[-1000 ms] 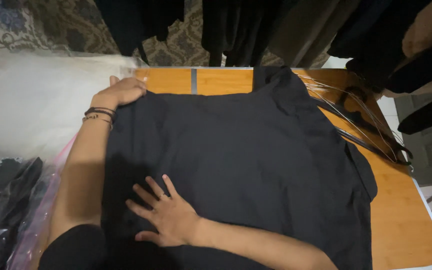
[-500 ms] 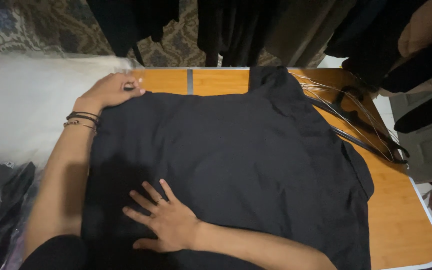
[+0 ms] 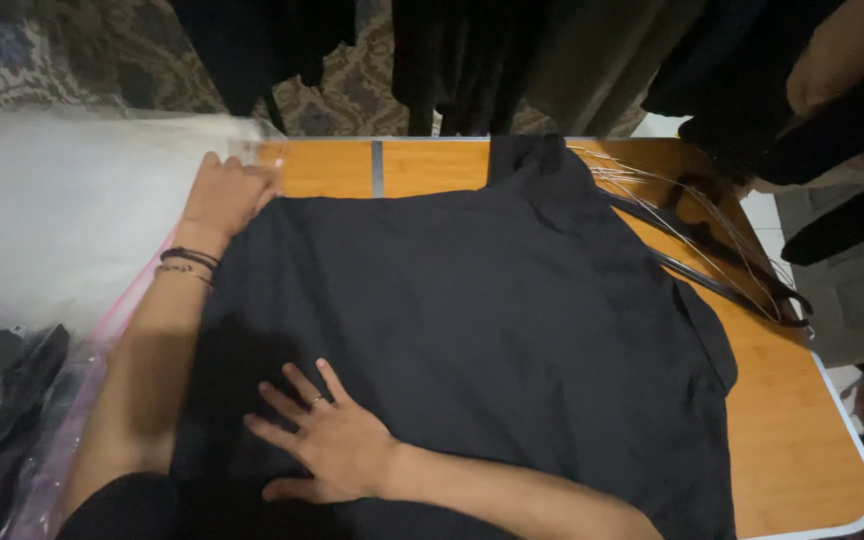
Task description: The person folds a black long-sleeved shirt on a wooden table. They smooth the fabric, fold the sleeves and sides inward, and then fold the shirt into a compact rectangle. Finally, they place the folded shirt into a clear plastic zip-lock bag and seal it.
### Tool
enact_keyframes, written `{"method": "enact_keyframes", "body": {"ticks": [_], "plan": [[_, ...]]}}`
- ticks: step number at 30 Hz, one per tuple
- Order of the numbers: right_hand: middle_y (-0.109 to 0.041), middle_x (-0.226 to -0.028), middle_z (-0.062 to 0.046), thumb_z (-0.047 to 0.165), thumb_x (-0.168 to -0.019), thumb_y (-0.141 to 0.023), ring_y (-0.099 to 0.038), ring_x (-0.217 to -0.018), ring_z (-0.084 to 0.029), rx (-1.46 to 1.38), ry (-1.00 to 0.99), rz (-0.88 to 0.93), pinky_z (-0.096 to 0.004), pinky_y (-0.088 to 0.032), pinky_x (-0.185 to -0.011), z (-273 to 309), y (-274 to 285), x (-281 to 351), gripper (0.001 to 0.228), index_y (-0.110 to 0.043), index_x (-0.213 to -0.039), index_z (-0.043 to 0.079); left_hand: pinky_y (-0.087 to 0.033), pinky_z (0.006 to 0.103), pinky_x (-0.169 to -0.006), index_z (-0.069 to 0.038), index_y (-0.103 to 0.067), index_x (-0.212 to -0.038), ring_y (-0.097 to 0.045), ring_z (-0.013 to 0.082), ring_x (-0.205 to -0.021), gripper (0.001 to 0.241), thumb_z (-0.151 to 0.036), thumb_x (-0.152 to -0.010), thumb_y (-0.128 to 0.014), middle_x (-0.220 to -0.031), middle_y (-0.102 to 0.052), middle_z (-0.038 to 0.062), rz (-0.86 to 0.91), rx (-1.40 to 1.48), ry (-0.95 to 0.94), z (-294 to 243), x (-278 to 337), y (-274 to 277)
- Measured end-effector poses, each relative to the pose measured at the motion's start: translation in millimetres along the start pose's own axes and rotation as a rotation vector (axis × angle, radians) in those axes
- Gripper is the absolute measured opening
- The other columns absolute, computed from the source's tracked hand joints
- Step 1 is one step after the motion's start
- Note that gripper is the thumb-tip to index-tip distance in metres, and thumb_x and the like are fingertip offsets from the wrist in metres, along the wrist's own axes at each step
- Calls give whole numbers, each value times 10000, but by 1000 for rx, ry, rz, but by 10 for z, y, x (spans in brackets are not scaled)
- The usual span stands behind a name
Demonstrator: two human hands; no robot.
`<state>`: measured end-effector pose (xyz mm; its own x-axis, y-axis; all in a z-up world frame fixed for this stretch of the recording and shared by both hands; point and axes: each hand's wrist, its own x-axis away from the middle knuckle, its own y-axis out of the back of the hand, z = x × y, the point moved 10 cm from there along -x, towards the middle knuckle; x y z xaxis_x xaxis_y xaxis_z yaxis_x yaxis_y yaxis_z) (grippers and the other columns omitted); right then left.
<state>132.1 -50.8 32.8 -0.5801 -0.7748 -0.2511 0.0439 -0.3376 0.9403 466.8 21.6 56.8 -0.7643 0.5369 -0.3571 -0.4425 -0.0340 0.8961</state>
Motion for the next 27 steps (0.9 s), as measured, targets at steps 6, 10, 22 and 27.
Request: {"method": "enact_keyframes", "body": {"ticks": [6, 10, 22, 27], "plan": [[-571, -1537, -134, 360, -997, -613, -500, -1493, -336, -435, -56, -231, -546, -323, -1297, -707, 652, 68, 467, -604, -1398, 120, -498, 473, -961, -64, -712, -1106, -666, 339, -1075, 250, -224, -1009, -546, -1114, -716, 138, -202, 433, -109, -1178, -39, 691], [-728, -1364, -38, 258, -989, -629, -632, -1376, -253, -298, -381, -238, -548, -296, -1349, -1708, 812, 286, 331, -704, -1295, 156, -379, 481, -1086, -40, -600, -1360, -524, 334, -1317, 448, -316, -1025, -486, -1411, -587, 155, -156, 465, -59, -1799, 153, 276], [-353, -1646, -174, 632, -1016, -430, -298, -1532, -350, 188, -620, -284, -555, -176, -1239, -2707, 766, 965, 733, -428, -1561, 142, -151, 425, -1260, -125, -379, -1578, -246, 231, -1543, 681, -525, -1028, -422, -1662, -318, 61, 72, 543, 168, -1739, 182, 230], [-332, -1651, -135, 657, -993, -392, -275, -1536, -323, 286, -799, -261, -581, -123, -1229, -3288, 962, 1463, 750, -418, -1575, 185, -136, 425, -1267, -121, -384, -1573, -233, 230, -1550, 684, -539, -1033, -422, -1664, -315, 57, 84, 551, 184, -1735, 193, 225]]}}
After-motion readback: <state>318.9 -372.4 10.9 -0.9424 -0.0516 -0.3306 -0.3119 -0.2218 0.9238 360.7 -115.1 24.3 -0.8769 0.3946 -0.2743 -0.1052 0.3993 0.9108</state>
